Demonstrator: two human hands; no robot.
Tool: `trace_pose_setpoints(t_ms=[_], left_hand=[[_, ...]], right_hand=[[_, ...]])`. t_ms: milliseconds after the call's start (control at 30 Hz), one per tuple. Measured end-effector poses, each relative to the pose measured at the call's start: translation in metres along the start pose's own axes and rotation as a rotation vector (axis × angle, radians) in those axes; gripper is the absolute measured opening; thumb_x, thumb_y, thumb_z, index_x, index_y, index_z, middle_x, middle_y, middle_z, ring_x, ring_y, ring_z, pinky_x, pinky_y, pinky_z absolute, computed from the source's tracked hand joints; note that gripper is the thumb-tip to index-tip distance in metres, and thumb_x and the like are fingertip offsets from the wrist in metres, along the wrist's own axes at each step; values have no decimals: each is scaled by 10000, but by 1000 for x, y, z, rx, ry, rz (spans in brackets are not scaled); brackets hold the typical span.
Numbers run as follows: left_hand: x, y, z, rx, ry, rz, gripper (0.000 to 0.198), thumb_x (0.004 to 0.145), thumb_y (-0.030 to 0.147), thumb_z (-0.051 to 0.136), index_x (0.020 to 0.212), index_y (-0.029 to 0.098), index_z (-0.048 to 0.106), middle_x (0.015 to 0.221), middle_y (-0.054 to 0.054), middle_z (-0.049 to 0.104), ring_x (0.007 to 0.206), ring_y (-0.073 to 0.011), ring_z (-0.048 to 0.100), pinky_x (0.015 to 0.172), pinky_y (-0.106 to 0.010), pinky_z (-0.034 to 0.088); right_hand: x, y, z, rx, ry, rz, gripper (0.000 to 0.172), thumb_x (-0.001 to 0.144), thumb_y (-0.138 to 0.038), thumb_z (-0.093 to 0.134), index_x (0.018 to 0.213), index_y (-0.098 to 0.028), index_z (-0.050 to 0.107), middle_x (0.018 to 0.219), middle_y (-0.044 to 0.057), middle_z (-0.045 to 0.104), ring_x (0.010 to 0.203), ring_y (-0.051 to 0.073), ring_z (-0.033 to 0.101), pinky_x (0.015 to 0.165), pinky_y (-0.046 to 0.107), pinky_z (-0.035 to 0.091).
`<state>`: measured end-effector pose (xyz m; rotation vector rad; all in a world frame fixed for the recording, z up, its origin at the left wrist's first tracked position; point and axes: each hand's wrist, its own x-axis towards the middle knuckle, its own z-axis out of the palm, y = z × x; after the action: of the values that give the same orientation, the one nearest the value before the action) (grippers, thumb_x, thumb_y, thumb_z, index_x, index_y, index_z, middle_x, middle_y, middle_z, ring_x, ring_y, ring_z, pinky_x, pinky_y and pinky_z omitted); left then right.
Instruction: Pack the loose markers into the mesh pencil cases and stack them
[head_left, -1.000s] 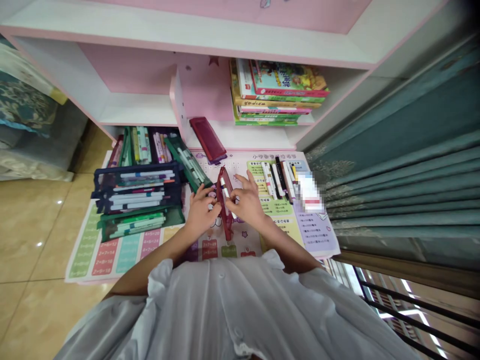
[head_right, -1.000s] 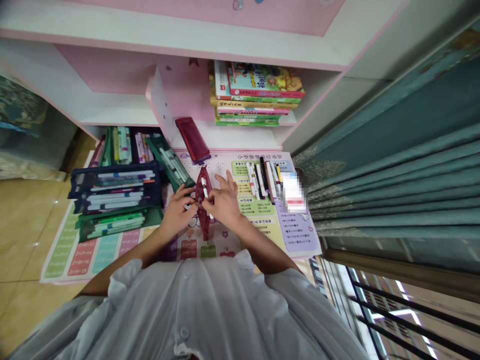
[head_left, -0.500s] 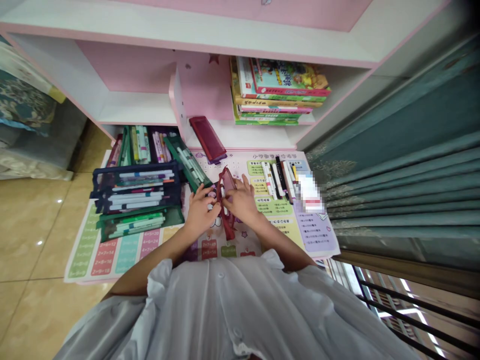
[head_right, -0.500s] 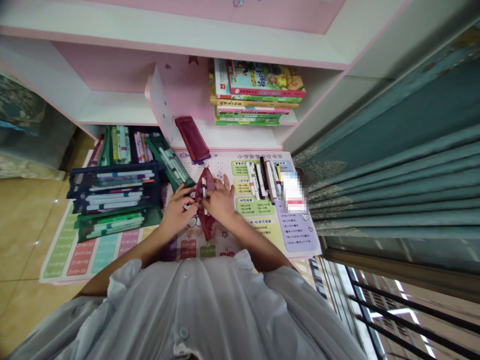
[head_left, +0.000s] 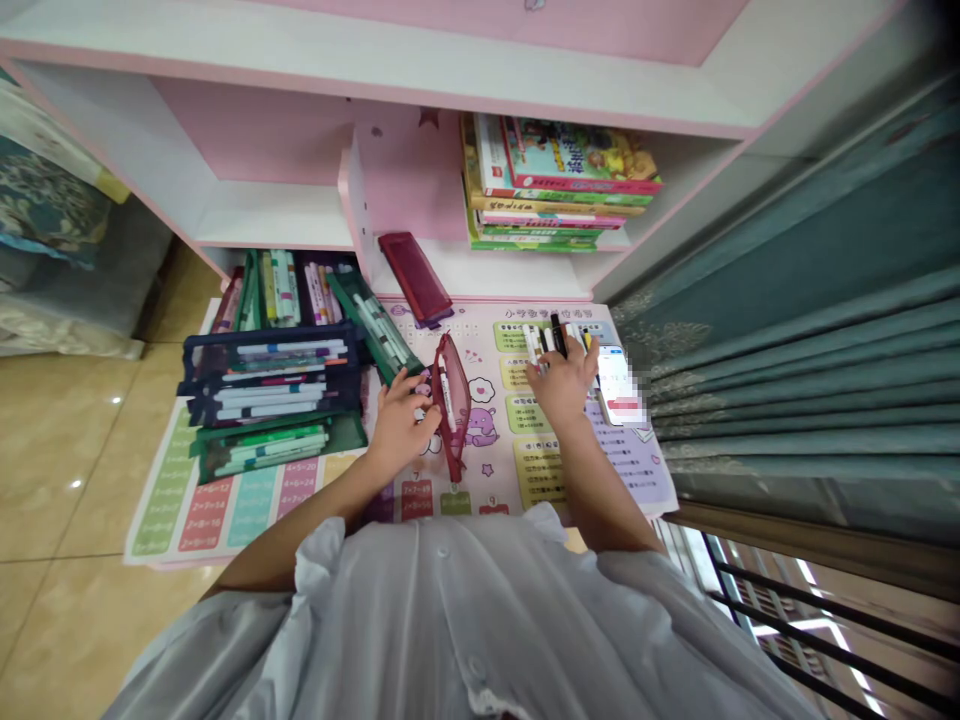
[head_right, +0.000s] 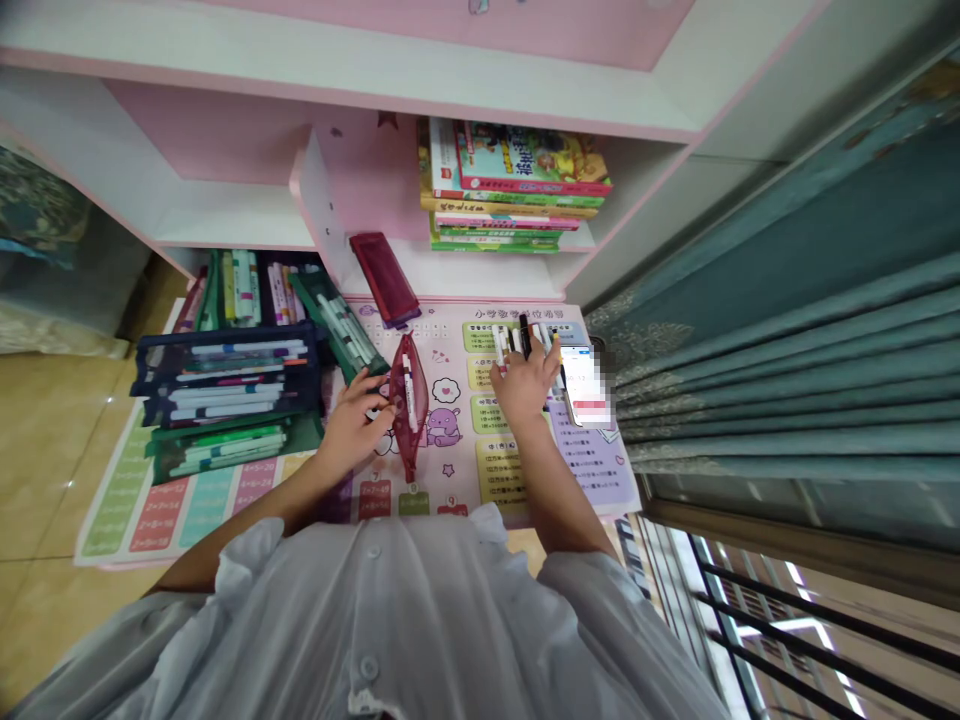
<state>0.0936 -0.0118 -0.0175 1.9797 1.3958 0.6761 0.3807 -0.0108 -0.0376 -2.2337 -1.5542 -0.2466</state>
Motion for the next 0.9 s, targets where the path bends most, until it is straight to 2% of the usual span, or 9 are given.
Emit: trace_pose_setpoints(t_ms=[200, 567, 800, 900], left_hand=[[1, -1, 0, -9, 9, 22, 176, 823, 270, 598, 684, 229, 699, 1248, -71, 698, 1363, -295, 518, 1199, -596, 320], [1, -2, 1, -20, 14, 30, 178, 826, 290, 600, 698, 230, 708, 1244, -70, 696, 1363, -301, 513, 1201, -599, 320], [1, -2, 1, -13, 7, 32, 185, 823, 272, 591, 682, 221, 700, 1229, -81, 701, 1363, -308, 515, 1195, -606, 322], [1, -2, 0, -10, 14, 28, 170, 815, 275, 600, 689, 225, 702, 1251, -69, 694, 1383, -305, 496, 1196, -598, 328]], right_hand=[[-3, 3, 9, -50, -56, 38, 216, 790, -287, 623, 843, -111, 737, 1460, 218, 484, 1480, 488, 223, 1126, 705, 282], [0, -9, 3, -47, -173, 40, 177, 791, -246, 647, 790, -92, 735, 1525, 236, 425, 1503, 475, 163, 1144, 745, 201], [-6, -22, -6, 54, -64, -4, 132, 756, -245, 641, 661, -154, 656, 1527, 176, 455, 1514, 454, 183, 1142, 751, 177], [-10, -33, -13, 115, -29, -49, 155, 754, -237, 617, 613, -174, 612, 1507, 154, 484, 1514, 441, 204, 1139, 732, 213]])
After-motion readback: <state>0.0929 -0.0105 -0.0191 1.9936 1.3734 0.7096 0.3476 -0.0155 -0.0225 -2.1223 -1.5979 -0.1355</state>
